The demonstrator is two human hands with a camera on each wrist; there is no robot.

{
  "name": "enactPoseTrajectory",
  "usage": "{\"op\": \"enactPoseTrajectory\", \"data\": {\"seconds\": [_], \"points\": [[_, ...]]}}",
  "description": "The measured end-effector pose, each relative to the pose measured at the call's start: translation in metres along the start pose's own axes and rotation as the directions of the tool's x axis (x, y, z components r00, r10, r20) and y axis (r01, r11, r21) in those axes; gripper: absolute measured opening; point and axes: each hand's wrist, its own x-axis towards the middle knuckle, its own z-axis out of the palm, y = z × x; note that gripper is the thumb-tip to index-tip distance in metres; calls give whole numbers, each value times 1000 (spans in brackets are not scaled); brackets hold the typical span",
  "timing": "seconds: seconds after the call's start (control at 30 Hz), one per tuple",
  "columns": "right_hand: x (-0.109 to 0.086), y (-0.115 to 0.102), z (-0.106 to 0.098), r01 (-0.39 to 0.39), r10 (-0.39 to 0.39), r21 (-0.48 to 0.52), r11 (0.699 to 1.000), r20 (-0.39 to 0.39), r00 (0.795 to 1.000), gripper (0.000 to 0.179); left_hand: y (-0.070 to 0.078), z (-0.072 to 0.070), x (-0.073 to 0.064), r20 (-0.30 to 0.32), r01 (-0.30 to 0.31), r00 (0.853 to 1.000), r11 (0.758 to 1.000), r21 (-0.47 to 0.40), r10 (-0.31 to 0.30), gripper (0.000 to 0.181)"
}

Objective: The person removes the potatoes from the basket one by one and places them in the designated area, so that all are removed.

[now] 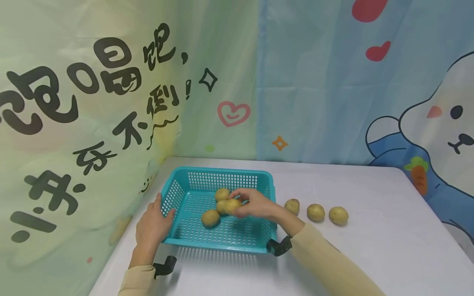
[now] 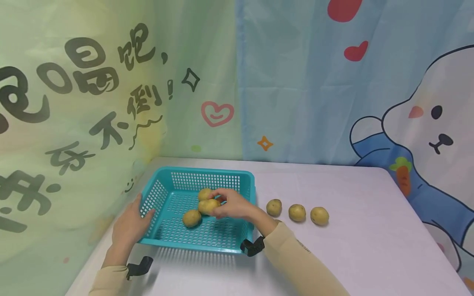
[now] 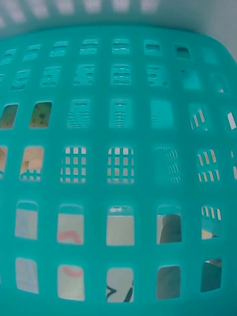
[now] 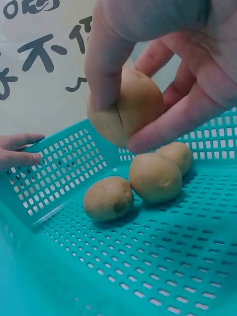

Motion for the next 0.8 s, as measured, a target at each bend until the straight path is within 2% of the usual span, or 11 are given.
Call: {"op": "enactPoseTrajectory", "data": {"seconds": [0.17, 0.33, 0.5, 0.63, 0.8], "points": [[-15, 2, -4, 26, -25, 31, 999, -10, 1000, 41, 0, 0, 1, -2, 0, 1000, 1000, -2, 0, 76], [-33, 7, -7, 36, -32, 60, 998, -68, 997, 44, 0, -1, 1, 3, -3, 1000, 1000, -4, 3, 76], [-59, 8, -15, 27, -13, 102, 994, -134, 991, 48, 0, 0, 0, 14, 1, 1000, 1000, -2, -1, 76], [-83, 15, -24, 42, -28, 75, 996, -180, 983, 50, 1, 0, 0, 20, 0, 1000, 1000, -3, 0, 75], [-110, 27, -36, 11, 14, 95, 995, -258, 966, 51, 1, -1, 0, 18, 4, 1000, 1000, 4, -4, 76]]}}
